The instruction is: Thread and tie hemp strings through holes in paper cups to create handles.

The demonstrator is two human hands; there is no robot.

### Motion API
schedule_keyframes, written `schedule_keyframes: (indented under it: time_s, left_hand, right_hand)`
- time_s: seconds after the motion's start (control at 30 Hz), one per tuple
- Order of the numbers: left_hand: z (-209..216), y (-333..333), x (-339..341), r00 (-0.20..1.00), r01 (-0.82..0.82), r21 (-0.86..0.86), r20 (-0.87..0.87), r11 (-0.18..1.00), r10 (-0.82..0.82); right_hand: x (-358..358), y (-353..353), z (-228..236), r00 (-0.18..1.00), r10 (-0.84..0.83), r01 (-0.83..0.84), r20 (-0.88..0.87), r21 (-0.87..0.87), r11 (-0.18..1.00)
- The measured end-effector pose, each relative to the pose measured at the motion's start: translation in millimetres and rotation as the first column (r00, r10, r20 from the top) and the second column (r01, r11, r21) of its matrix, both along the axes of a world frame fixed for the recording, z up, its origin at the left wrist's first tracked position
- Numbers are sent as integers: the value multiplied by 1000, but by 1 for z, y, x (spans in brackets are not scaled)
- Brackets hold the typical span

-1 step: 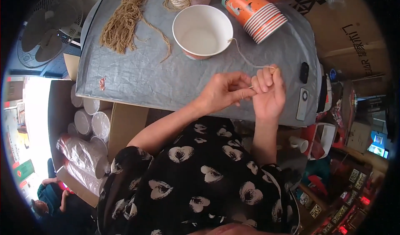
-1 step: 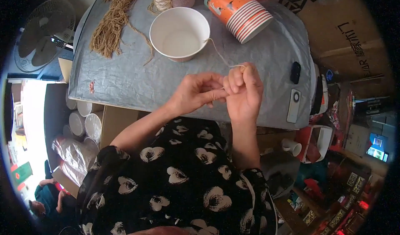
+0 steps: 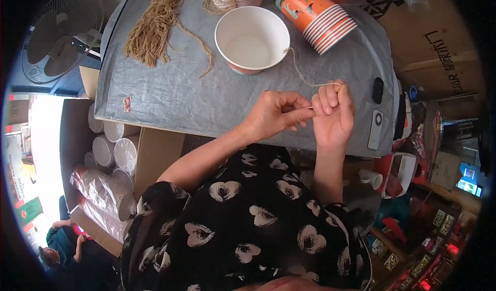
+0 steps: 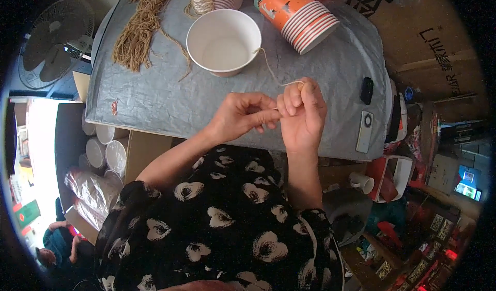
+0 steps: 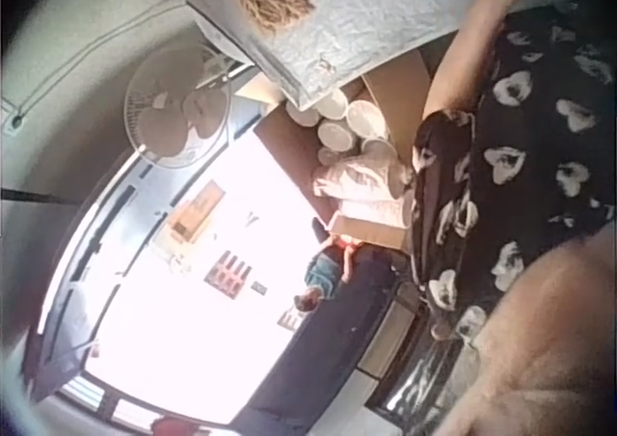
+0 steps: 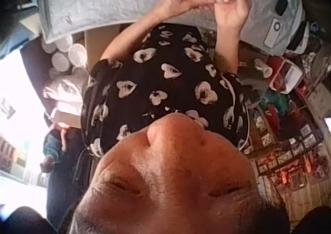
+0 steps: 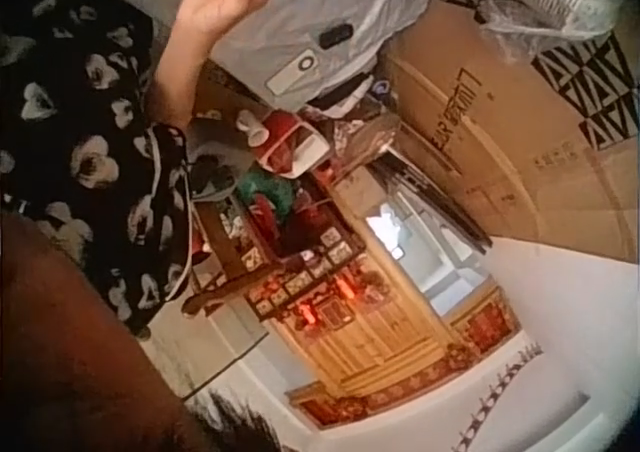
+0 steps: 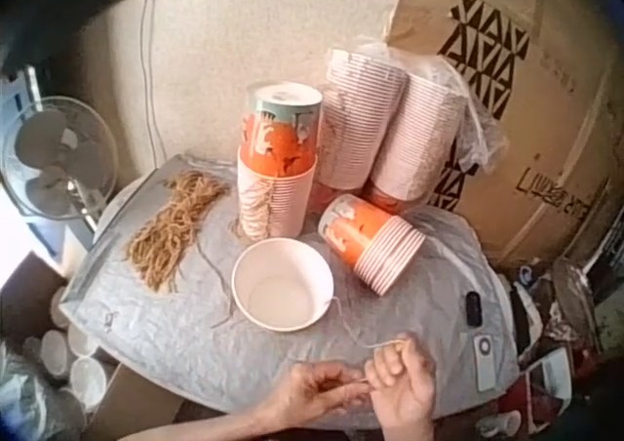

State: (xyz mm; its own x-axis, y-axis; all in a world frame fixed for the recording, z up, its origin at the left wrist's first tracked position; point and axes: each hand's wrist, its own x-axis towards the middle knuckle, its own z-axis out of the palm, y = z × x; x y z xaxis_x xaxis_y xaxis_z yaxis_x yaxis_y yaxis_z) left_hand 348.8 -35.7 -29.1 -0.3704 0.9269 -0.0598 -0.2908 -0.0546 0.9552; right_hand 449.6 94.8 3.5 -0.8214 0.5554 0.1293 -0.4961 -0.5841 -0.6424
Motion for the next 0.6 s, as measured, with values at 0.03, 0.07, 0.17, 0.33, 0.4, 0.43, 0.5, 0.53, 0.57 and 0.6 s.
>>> schedule_keyframes:
  time_s: [0.03,0.07,0.17,0.33,0.4,0.43,0.5,0.53,0.57,0.6]
  left_hand:
    - [1,-3,-2,998,-53,5,20,999,53]
    - [1,-8,-6,998,-56,3,19,998,56]
    - [4,-30,-24,979,-158,-110,-144,981,142]
    - [-11,-53,-39,949,-260,-72,-202,963,241]
    - [-13,-61,-38,923,-273,-91,-307,958,234]
    - [-10,-59,-37,911,-260,-72,-349,963,220]
    - [-2,-56,-33,859,-231,-37,-478,972,186]
    - [-5,-58,-34,831,-191,-28,-536,981,147]
    - [-6,-60,-35,827,-201,-25,-539,979,156]
    - [-6,-60,-35,803,-182,-16,-579,983,139]
  right_hand:
    - [-1,-1,-2,1000,-2,2,3,19,1000]
    - [0,3,-5,1000,-2,2,-11,-15,1000]
    - [2,13,-11,1000,25,-26,-6,-98,995]
    - [1,17,-39,996,90,-88,-4,-269,959]
    - [0,13,-51,970,88,-72,225,-78,994]
    - [-4,4,-50,851,-110,-3,514,214,977]
    - [-4,-6,-51,681,-653,-102,331,926,363]
    - [-4,-6,-50,680,-726,-111,99,993,31]
    - [-3,-11,-48,755,-614,-106,231,967,233]
    - [-2,-16,-46,818,-467,-125,335,897,425]
